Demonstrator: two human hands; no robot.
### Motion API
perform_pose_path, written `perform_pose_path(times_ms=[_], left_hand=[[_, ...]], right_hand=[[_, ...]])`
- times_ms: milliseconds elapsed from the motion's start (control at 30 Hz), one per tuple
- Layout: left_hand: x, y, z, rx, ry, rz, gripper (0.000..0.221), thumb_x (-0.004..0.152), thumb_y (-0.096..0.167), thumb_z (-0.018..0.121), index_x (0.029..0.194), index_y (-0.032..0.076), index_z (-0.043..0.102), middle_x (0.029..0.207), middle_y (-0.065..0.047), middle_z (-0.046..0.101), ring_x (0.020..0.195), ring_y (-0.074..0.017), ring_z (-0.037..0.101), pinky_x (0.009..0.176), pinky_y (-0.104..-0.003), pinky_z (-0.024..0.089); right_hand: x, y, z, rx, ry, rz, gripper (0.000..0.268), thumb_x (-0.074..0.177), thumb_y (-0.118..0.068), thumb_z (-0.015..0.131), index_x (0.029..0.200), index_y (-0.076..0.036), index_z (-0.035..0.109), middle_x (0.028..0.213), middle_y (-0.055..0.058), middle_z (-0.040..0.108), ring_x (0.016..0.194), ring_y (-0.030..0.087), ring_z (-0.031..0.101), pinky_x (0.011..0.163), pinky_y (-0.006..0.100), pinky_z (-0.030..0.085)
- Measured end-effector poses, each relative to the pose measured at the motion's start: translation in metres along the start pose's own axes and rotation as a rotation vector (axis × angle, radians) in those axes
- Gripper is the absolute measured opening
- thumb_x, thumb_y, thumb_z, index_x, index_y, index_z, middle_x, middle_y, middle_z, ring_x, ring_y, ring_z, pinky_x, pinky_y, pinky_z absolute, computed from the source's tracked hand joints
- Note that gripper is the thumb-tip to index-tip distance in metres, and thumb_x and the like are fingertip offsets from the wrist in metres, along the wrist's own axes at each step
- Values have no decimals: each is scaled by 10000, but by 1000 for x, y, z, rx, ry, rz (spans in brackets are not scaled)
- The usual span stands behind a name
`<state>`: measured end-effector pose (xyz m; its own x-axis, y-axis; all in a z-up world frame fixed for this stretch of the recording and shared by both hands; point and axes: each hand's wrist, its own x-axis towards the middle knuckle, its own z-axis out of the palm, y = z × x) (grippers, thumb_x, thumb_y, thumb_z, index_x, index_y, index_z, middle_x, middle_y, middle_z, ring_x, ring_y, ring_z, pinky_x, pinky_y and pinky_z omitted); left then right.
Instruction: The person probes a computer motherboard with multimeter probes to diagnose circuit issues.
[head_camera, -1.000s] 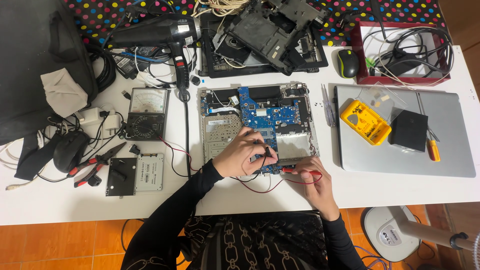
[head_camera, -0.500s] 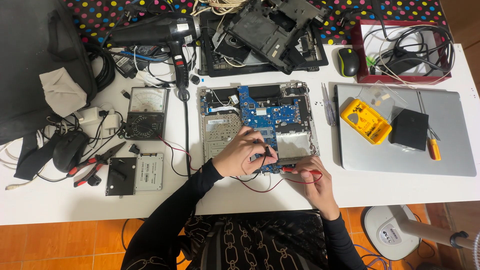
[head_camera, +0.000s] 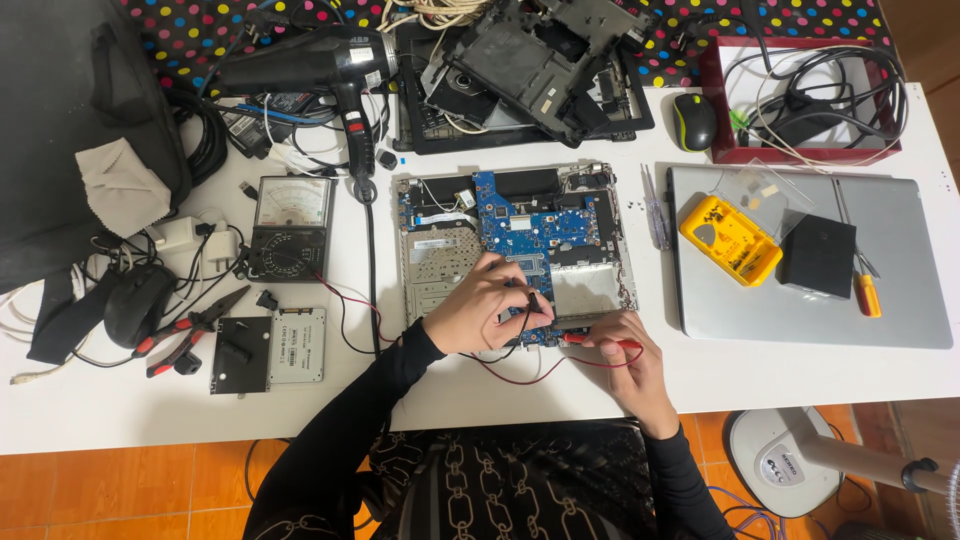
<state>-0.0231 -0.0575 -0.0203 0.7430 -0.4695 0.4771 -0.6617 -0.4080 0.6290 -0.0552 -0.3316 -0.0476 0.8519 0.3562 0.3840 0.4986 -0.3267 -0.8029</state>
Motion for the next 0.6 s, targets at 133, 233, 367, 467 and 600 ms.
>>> perform_pose_path(times_ms=[133,233,367,467,600], left_hand=[[-1,-1,1,4,2,4,141,899,340,797,939,206,811,722,71,662,813,-117,543,872,-317,359],[-2,-1,1,1,17,22,142,907,342,787,943,205,804,746,75,668,835,-112,550,892,-318,362],[-1,0,0,11,-6,0,145,907,345,791,938,205,812,702,72,645,825,-119,539,876,-316,362],[-1,0,0,13,-5,-3,147,907,346,790,941,206,813,701,70,639,825,-123,535,871,-314,362],[-1,-2,2,8,4,10,150,907,346,790,942,202,807,718,78,653,820,-118,537,867,-315,353]], right_hand=[[1,-2,0,0,1,-5,352,1078,-322,529,886,-57,659,892,48,685,912,205,642,890,363,510],[0,-2,0,2,3,7,364,1082,-329,522,887,-51,652,893,46,686,915,206,638,891,364,507],[1,-3,0,-10,2,4,378,1083,-334,513,874,-52,654,891,45,685,911,204,635,885,358,505],[1,-4,0,-10,3,8,384,1086,-332,510,868,-50,653,892,47,683,913,207,633,886,358,504],[2,-5,0,-19,8,-9,376,1087,-317,511,861,-51,648,906,51,677,918,211,629,897,359,500]])
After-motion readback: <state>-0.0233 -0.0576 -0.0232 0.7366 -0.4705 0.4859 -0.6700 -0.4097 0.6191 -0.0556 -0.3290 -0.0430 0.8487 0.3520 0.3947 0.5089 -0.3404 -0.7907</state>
